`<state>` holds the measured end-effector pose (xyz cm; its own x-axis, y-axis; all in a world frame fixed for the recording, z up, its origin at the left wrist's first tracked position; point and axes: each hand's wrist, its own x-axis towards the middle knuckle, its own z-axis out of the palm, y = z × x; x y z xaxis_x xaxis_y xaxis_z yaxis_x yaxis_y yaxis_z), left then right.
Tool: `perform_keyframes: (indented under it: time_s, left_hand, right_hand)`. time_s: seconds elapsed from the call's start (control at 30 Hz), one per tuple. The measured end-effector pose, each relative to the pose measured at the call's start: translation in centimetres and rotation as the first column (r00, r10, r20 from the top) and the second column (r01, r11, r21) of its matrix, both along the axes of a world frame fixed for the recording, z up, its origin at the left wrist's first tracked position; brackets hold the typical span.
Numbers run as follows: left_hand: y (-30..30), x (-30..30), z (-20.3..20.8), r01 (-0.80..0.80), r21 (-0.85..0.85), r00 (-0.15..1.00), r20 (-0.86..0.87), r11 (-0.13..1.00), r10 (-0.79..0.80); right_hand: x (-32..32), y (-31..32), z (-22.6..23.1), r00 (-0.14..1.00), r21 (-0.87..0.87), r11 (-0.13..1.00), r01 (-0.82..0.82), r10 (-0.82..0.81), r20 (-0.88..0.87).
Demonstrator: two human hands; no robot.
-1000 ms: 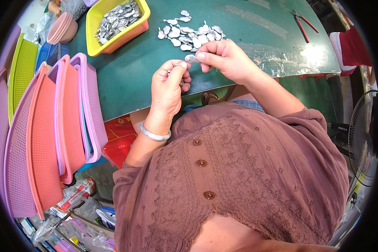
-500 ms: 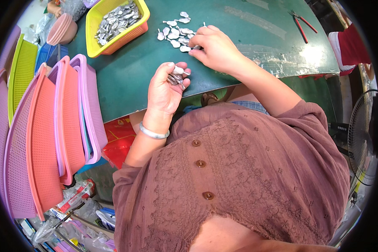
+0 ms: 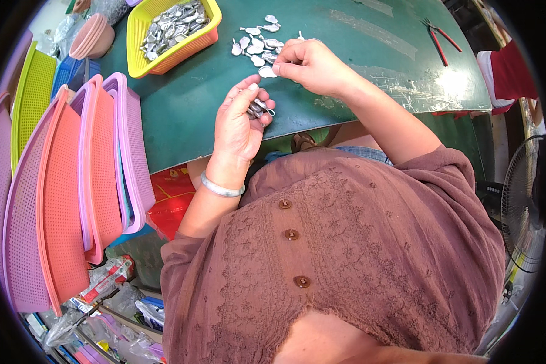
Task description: The person picks up metal parts from a table, fits them together by hand, and places the assembled components into a yellow plastic tray.
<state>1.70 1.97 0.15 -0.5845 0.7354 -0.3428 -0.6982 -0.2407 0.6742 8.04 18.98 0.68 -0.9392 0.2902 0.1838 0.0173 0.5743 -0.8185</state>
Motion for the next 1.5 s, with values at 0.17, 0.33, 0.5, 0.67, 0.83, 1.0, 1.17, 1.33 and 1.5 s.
perform_keyframes:
  time_s: [0.17, 0.33, 0.5, 0.67, 0.83, 1.0, 1.17, 1.33, 1.5]
  left_hand:
    - [0.6, 0.4, 0.7, 0.025, 0.046, 0.999, -0.026, 0.999, -0.024]
    - [0.6, 0.3, 0.6, 0.011, 0.065, 1.000, 0.021, 0.998, -0.012]
    - [0.2, -0.1, -0.2, 0.037, 0.055, 0.998, 0.053, 0.998, -0.040]
    - [0.0, -0.6, -0.9, 0.019, 0.129, 0.978, 0.201, 0.991, -0.045]
    - [-0.3, -1.1, -1.0, 0.057, 0.277, 0.947, 0.288, 0.959, -0.140]
    - [-0.3, -1.0, -0.8, 0.019, 0.189, 0.967, 0.246, 0.982, -0.066]
    - [0.4, -0.3, -0.6, 0.049, 0.103, 0.994, 0.091, 0.993, -0.059]
    - [1.1, 0.6, 0.2, 0.137, 0.042, 0.990, -0.038, 0.990, -0.135]
    - [1.1, 0.4, 0.1, 0.108, 0.034, 0.994, 0.022, 0.994, -0.109]
  right_hand:
    - [1.0, -0.8, 2.0, 0.989, -0.334, 0.942, -0.029, 0.075, 0.127]
    - [1.2, -0.3, 1.7, 0.989, -0.341, 0.940, -0.031, 0.077, 0.122]
    - [1.7, 0.8, 0.8, 0.999, 0.026, 0.999, 0.033, -0.034, 0.014]
    - [2.7, 0.7, 0.7, 0.997, 0.603, 0.798, 0.024, 0.024, -0.071]
    - [2.8, 0.3, 0.0, 0.993, 0.686, 0.726, 0.056, 0.031, -0.114]
    - [2.7, 0.7, -0.3, 0.992, 0.479, 0.878, 0.003, 0.057, -0.112]
    - [2.8, 0.5, 1.3, 0.990, -0.229, 0.973, -0.022, 0.053, 0.131]
    - [2.8, 0.2, 1.5, 0.985, -0.525, 0.850, -0.038, 0.121, 0.124]
    - [2.8, 0.6, 1.6, 0.993, -0.188, 0.980, 0.064, -0.043, 0.111]
